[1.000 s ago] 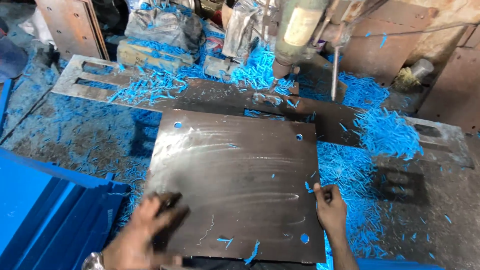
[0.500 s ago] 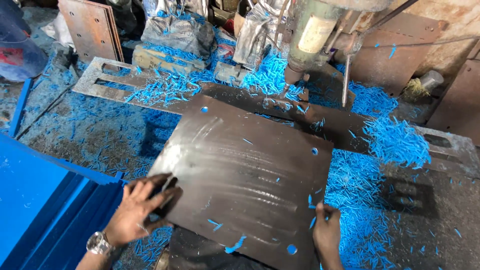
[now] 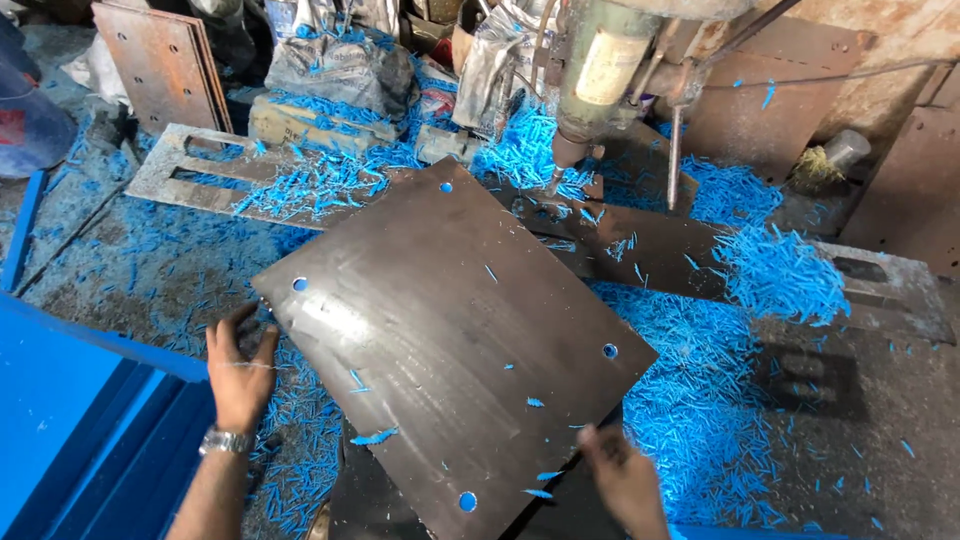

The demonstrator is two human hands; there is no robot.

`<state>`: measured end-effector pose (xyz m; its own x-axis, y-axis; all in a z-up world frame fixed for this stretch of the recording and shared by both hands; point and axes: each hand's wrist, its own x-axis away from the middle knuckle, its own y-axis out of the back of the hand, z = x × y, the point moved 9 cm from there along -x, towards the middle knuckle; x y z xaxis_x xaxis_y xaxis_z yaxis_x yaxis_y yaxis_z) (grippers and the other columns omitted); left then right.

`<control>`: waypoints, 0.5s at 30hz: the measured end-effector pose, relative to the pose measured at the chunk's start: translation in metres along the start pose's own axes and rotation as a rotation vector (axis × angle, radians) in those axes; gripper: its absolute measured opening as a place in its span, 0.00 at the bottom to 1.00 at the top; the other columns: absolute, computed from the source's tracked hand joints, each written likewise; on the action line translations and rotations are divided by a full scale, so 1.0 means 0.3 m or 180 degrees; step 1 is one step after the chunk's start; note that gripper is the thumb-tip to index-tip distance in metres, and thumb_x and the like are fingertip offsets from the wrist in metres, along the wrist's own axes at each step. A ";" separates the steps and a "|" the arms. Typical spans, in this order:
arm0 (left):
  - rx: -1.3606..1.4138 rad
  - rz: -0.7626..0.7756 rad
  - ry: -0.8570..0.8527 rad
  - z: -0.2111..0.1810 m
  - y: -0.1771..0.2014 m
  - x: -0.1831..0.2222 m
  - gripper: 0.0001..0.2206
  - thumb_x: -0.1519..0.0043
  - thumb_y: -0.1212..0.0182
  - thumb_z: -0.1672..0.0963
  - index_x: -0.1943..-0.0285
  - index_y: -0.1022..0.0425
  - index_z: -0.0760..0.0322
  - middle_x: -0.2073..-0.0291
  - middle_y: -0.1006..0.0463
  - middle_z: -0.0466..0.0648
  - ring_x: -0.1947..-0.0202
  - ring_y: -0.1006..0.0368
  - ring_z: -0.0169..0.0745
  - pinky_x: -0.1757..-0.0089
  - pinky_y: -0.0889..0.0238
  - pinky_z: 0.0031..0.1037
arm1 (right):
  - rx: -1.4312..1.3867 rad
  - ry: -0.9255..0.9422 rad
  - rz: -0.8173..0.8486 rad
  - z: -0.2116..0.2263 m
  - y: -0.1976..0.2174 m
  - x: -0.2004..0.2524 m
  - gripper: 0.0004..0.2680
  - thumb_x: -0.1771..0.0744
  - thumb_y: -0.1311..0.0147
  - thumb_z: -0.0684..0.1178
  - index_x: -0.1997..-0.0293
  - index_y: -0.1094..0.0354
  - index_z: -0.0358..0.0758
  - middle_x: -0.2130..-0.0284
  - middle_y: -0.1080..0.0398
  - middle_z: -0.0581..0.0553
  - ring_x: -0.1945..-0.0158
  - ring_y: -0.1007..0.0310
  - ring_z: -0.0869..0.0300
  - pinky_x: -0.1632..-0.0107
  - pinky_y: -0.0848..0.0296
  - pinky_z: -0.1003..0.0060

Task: Drilling holes into plastic plates using a drill press and a metal template.

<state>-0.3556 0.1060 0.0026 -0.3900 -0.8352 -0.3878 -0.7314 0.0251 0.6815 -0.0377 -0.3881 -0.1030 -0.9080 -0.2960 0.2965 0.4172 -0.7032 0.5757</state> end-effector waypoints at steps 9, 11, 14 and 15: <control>0.1495 0.0255 0.1966 -0.080 -0.131 0.149 0.25 0.36 0.39 0.51 0.41 0.36 0.79 0.51 0.24 0.66 0.56 0.26 0.53 0.56 0.30 0.37 | -0.0725 0.0684 -0.0813 0.211 0.188 -0.245 0.15 0.31 0.45 0.50 0.43 0.36 0.29 0.57 0.30 0.38 0.53 0.31 0.54 0.49 0.32 0.60; 0.1503 0.0173 0.2006 -0.073 -0.124 0.131 0.25 0.37 0.37 0.52 0.41 0.35 0.81 0.50 0.25 0.68 0.55 0.25 0.55 0.55 0.29 0.38 | -0.0769 0.0654 -0.0835 0.176 0.195 -0.243 0.14 0.32 0.43 0.50 0.46 0.35 0.31 0.59 0.31 0.41 0.55 0.32 0.56 0.50 0.32 0.62; 0.2131 0.0186 0.2076 -0.016 -0.163 0.108 0.25 0.36 0.40 0.54 0.35 0.39 0.78 0.45 0.27 0.66 0.50 0.27 0.54 0.50 0.32 0.37 | -0.0738 0.0749 -0.0698 0.155 0.213 -0.200 0.11 0.34 0.40 0.49 0.54 0.35 0.33 0.66 0.33 0.44 0.63 0.35 0.59 0.56 0.33 0.65; 0.2178 0.0168 0.2064 0.020 -0.178 0.102 0.22 0.35 0.39 0.54 0.38 0.36 0.76 0.49 0.26 0.61 0.54 0.29 0.48 0.54 0.34 0.33 | -0.0746 0.0501 -0.0484 0.129 0.203 -0.174 0.11 0.34 0.39 0.48 0.55 0.35 0.32 0.67 0.31 0.42 0.63 0.34 0.58 0.56 0.33 0.63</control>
<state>-0.3319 0.0823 -0.0494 -0.1953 -0.9613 0.1945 -0.9715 0.2168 0.0960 0.0366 -0.3903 -0.0540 -0.9617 -0.2595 0.0884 0.2726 -0.8715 0.4077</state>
